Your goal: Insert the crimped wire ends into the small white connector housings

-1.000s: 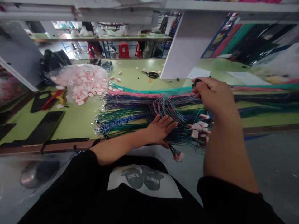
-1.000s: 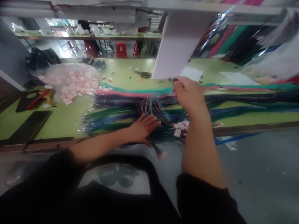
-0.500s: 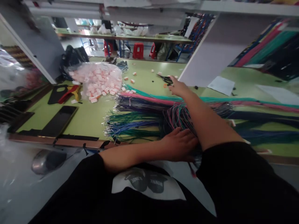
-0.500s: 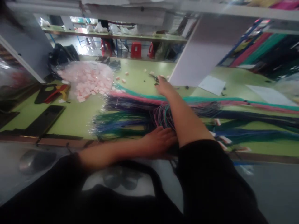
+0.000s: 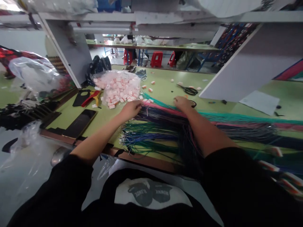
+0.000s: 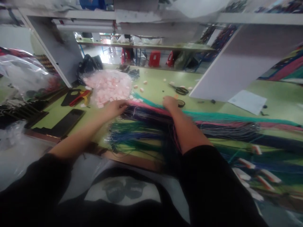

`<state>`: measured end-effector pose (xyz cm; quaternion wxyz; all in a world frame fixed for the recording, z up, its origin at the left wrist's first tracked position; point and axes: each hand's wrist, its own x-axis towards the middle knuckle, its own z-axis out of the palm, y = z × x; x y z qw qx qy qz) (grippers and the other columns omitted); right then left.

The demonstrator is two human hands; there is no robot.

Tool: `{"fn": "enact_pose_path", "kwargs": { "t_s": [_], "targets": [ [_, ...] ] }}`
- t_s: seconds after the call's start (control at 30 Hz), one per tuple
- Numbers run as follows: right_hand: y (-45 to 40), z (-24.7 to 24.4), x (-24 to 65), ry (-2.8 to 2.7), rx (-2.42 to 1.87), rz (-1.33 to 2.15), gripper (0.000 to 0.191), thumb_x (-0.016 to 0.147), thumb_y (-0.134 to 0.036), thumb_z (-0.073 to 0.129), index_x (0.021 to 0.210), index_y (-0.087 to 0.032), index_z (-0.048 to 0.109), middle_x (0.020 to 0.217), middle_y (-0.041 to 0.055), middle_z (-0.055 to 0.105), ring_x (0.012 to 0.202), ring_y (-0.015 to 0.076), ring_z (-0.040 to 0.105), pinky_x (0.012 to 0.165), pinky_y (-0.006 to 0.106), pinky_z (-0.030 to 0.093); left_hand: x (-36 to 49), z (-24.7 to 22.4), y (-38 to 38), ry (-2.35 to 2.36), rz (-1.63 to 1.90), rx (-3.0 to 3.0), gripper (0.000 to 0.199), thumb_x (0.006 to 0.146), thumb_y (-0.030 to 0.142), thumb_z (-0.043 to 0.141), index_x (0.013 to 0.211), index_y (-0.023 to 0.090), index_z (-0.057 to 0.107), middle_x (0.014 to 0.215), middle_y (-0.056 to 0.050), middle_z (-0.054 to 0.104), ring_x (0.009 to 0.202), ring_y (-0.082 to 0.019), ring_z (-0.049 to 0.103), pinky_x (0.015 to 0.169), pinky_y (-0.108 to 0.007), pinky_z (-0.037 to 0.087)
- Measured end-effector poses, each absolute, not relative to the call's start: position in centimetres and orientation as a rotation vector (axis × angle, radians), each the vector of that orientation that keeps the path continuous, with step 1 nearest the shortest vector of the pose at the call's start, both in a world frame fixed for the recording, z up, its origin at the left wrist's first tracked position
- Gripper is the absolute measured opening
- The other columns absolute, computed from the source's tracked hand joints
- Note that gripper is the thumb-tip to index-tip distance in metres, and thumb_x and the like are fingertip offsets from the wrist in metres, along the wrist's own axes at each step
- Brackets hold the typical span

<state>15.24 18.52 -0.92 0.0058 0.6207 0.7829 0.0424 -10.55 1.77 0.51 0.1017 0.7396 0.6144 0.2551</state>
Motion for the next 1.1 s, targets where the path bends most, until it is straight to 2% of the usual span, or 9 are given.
{"fn": "enact_pose_path", "kwargs": {
  "t_s": [0.1, 0.17, 0.27, 0.37, 0.57, 0.7, 0.8, 0.97, 1.1],
  "targets": [
    [17.9, -1.3, 13.5, 2.521, 1.760, 0.000, 0.034, 0.088, -0.021, 0.046, 0.108, -0.016, 0.073, 0.117, 0.0109, 0.071, 0.105, 0.0203, 0.063, 0.083, 0.025, 0.044, -9.4, 0.8, 6.9, 1.941, 0.600, 2.220, 0.040, 0.092, 0.011, 0.039, 0.122, 0.015, 0.066, 0.127, -0.009, 0.068, 0.117, -0.020, 0.061, 0.102, -0.031, 0.045],
    [17.3, -1.2, 13.0, 2.569, 1.689, -0.039, 0.037, 0.088, -0.023, 0.046, 0.112, -0.018, 0.073, 0.119, 0.0073, 0.071, 0.107, 0.0188, 0.062, 0.085, 0.023, 0.044, -8.1, 0.4, 9.9, 1.923, 0.460, 2.287, 0.044, 0.093, 0.011, 0.036, 0.127, 0.016, 0.064, 0.133, -0.008, 0.064, 0.124, -0.019, 0.057, 0.105, -0.029, 0.041],
    [16.3, -0.5, 13.2, 2.617, 1.671, -0.027, 0.045, 0.086, -0.021, 0.045, 0.124, -0.014, 0.068, 0.125, 0.0096, 0.068, 0.110, 0.0201, 0.062, 0.089, 0.025, 0.045, -6.4, -0.8, 13.1, 1.890, 0.345, 2.312, 0.039, 0.091, 0.015, 0.043, 0.121, 0.018, 0.068, 0.127, -0.007, 0.068, 0.119, -0.020, 0.060, 0.101, -0.028, 0.044],
    [15.2, 1.0, 14.1, 2.644, 1.687, 0.000, 0.048, 0.086, -0.021, 0.045, 0.129, -0.013, 0.064, 0.124, 0.0124, 0.068, 0.108, 0.0219, 0.063, 0.090, 0.030, 0.046, -5.7, -1.9, 14.9, 1.913, 0.226, 2.309, 0.033, 0.089, 0.020, 0.047, 0.109, 0.015, 0.073, 0.116, -0.012, 0.072, 0.111, -0.024, 0.064, 0.096, -0.030, 0.047],
    [11.2, 4.8, 16.0, 2.908, 1.531, 0.037, 0.042, 0.086, -0.029, 0.047, 0.118, -0.015, 0.070, 0.112, 0.0107, 0.073, 0.096, 0.0210, 0.066, 0.086, 0.033, 0.050, -8.0, -2.5, 15.7, 2.076, 0.103, 2.255, 0.035, 0.083, 0.018, 0.050, 0.108, 0.007, 0.073, 0.114, -0.021, 0.070, 0.113, -0.031, 0.062, 0.098, -0.038, 0.047],
    [6.2, 7.5, 16.5, 3.124, 1.437, 0.073, 0.040, 0.088, -0.036, 0.044, 0.113, -0.021, 0.072, 0.105, 0.0063, 0.074, 0.091, 0.0205, 0.067, 0.084, 0.035, 0.051, -11.1, -1.8, 14.8, 2.155, 0.095, 2.217, 0.036, 0.080, 0.022, 0.056, 0.109, 0.010, 0.072, 0.112, -0.018, 0.071, 0.118, -0.032, 0.059, 0.101, -0.039, 0.044],
    [2.3, 8.6, 16.7, 3.183, 1.431, 0.027, 0.040, 0.088, -0.041, 0.044, 0.108, -0.022, 0.073, 0.100, 0.0053, 0.075, 0.091, 0.0218, 0.068, 0.083, 0.036, 0.051, -13.1, -0.9, 13.5, 2.170, 0.148, 2.200, 0.036, 0.079, 0.020, 0.055, 0.110, 0.014, 0.073, 0.109, -0.012, 0.073, 0.114, -0.027, 0.062, 0.100, -0.034, 0.045],
    [-3.5, 5.5, 15.6, 3.256, 1.343, -0.206, 0.036, 0.091, -0.038, 0.044, 0.107, -0.023, 0.072, 0.104, 0.0046, 0.075, 0.097, 0.0213, 0.068, 0.084, 0.034, 0.051, -14.2, 0.7, 10.9, 2.146, 0.317, 2.228, 0.043, 0.086, 0.014, 0.041, 0.117, 0.017, 0.070, 0.122, -0.007, 0.070, 0.116, -0.021, 0.061, 0.103, -0.029, 0.043],
    [-6.9, 0.2, 12.7, 3.173, 1.270, -0.412, 0.028, 0.092, -0.025, 0.046, 0.104, -0.021, 0.072, 0.103, 0.0063, 0.075, 0.095, 0.0195, 0.067, 0.084, 0.031, 0.049, -12.0, 0.9, 10.6, 2.080, 0.357, 2.253, 0.039, 0.086, 0.016, 0.045, 0.116, 0.016, 0.071, 0.119, -0.007, 0.071, 0.114, -0.018, 0.062, 0.104, -0.026, 0.042]
  ]
}}
